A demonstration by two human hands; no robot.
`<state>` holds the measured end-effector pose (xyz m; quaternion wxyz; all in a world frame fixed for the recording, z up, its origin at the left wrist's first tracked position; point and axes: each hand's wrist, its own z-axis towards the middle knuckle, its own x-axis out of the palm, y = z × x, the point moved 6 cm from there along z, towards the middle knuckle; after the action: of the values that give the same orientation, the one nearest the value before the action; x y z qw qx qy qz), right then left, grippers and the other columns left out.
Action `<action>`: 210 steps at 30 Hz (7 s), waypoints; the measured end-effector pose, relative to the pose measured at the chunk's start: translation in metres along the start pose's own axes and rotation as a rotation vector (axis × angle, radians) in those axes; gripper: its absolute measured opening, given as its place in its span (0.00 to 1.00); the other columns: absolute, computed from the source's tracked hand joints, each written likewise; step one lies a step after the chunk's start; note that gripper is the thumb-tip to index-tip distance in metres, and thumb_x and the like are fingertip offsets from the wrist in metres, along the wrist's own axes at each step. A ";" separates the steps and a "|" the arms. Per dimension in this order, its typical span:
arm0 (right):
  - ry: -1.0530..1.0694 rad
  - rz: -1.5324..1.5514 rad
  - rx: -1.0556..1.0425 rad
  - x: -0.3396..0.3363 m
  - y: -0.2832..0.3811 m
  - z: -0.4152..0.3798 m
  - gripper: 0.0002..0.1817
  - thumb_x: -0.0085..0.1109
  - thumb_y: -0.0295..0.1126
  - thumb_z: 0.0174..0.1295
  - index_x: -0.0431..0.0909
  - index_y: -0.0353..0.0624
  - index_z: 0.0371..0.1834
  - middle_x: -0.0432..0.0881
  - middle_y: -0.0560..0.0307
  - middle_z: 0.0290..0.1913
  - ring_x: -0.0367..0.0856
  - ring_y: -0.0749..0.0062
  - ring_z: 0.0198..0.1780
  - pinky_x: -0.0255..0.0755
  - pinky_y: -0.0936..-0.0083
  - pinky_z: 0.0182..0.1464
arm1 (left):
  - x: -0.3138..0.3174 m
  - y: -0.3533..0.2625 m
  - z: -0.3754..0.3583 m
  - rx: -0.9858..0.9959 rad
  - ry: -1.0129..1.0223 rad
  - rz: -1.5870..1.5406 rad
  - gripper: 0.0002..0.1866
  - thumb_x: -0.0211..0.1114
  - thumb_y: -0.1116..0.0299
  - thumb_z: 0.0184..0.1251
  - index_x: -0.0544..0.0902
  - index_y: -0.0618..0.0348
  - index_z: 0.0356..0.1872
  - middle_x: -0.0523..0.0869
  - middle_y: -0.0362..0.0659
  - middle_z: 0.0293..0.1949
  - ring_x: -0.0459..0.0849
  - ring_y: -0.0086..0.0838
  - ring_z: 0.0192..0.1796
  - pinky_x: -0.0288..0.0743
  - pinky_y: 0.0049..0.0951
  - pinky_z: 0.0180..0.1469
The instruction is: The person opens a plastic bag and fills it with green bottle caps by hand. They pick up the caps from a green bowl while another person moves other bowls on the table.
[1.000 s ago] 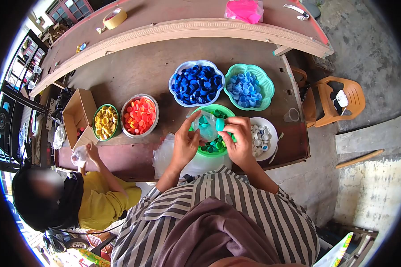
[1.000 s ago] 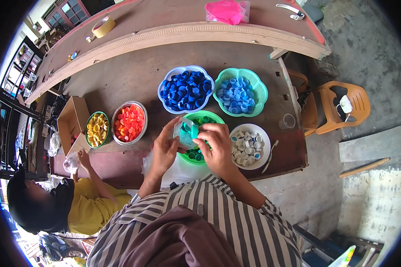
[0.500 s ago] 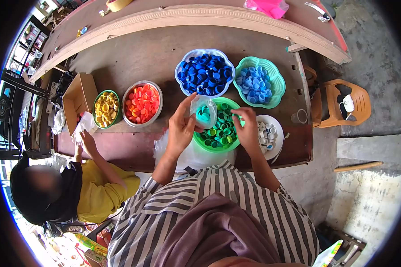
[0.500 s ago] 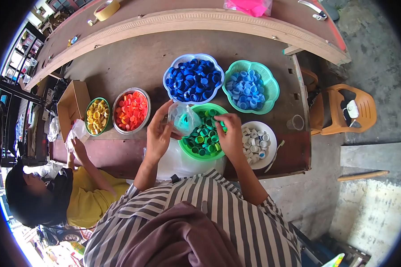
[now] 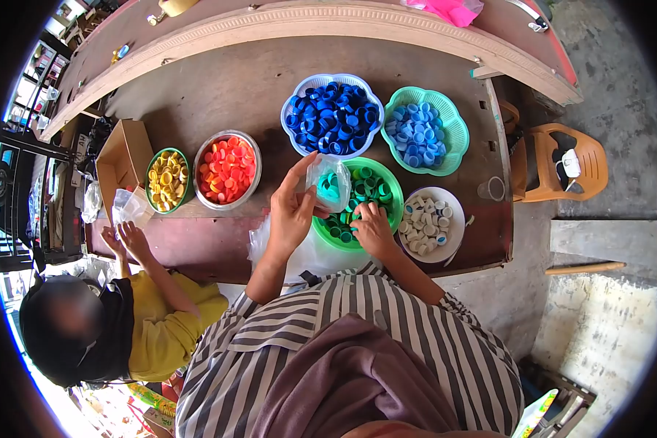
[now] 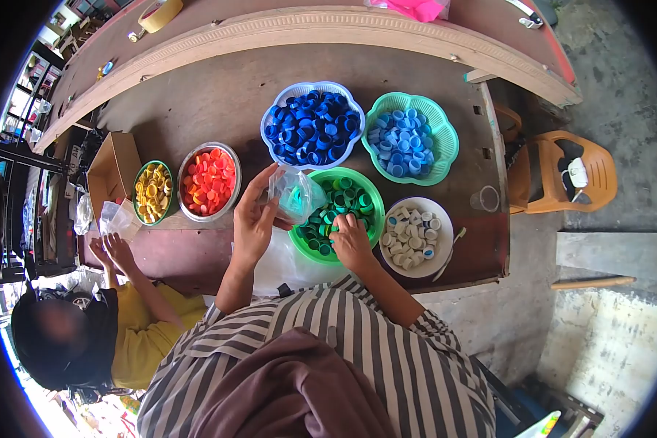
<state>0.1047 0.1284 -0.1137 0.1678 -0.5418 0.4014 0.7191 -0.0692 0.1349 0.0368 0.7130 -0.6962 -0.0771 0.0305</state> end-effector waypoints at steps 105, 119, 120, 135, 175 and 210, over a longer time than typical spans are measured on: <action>-0.781 0.555 -0.163 -0.203 0.050 -0.015 0.12 0.69 0.22 0.53 0.78 0.40 0.40 0.81 0.51 0.52 0.80 0.63 0.47 0.74 0.69 0.48 | 0.041 0.002 -0.028 -0.023 0.063 0.112 0.28 0.46 0.86 0.65 0.67 0.61 0.68 0.80 0.48 0.58 0.85 0.22 0.28 0.81 0.21 0.28; -0.504 0.341 0.109 -0.131 -0.006 -0.004 0.09 0.65 0.23 0.55 0.80 0.44 0.39 0.80 0.56 0.42 0.75 0.56 0.46 0.68 0.64 0.50 | 0.021 -0.008 -0.037 0.037 -0.022 0.104 0.29 0.46 0.87 0.64 0.67 0.62 0.68 0.82 0.49 0.53 0.86 0.25 0.29 0.83 0.22 0.29; -0.458 0.335 0.099 -0.109 -0.010 -0.007 0.08 0.65 0.22 0.53 0.81 0.46 0.37 0.80 0.57 0.40 0.74 0.56 0.44 0.69 0.62 0.48 | 0.021 -0.009 -0.036 0.040 -0.018 0.113 0.29 0.45 0.87 0.64 0.67 0.62 0.68 0.83 0.49 0.51 0.86 0.25 0.30 0.83 0.22 0.29; 0.018 0.033 -0.018 0.018 0.004 -0.007 0.13 0.68 0.29 0.48 0.87 0.53 0.39 0.76 0.64 0.41 0.71 0.66 0.49 0.64 0.65 0.51 | 0.019 -0.004 -0.020 0.001 -0.022 0.096 0.28 0.46 0.87 0.65 0.67 0.62 0.68 0.81 0.49 0.55 0.86 0.23 0.29 0.83 0.22 0.29; 0.106 0.989 0.406 0.012 -0.050 -0.014 0.04 0.59 0.21 0.61 0.79 0.42 0.37 0.82 0.62 0.39 0.80 0.76 0.42 0.72 0.73 0.46 | 0.015 0.000 -0.015 -0.041 -0.060 0.063 0.28 0.47 0.86 0.65 0.68 0.60 0.68 0.86 0.48 0.41 0.86 0.23 0.27 0.81 0.21 0.27; -0.545 0.413 0.066 -0.152 -0.001 0.030 0.09 0.66 0.22 0.54 0.81 0.43 0.38 0.81 0.56 0.39 0.76 0.58 0.42 0.70 0.65 0.45 | 0.015 -0.003 -0.029 -0.021 -0.061 0.076 0.29 0.46 0.86 0.64 0.68 0.60 0.68 0.86 0.45 0.32 0.86 0.24 0.25 0.81 0.22 0.27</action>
<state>0.1407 0.1811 0.0278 0.1372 -0.2312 0.4662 0.8429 -0.0499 0.1080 0.0403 0.7012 -0.7049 -0.0727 0.0781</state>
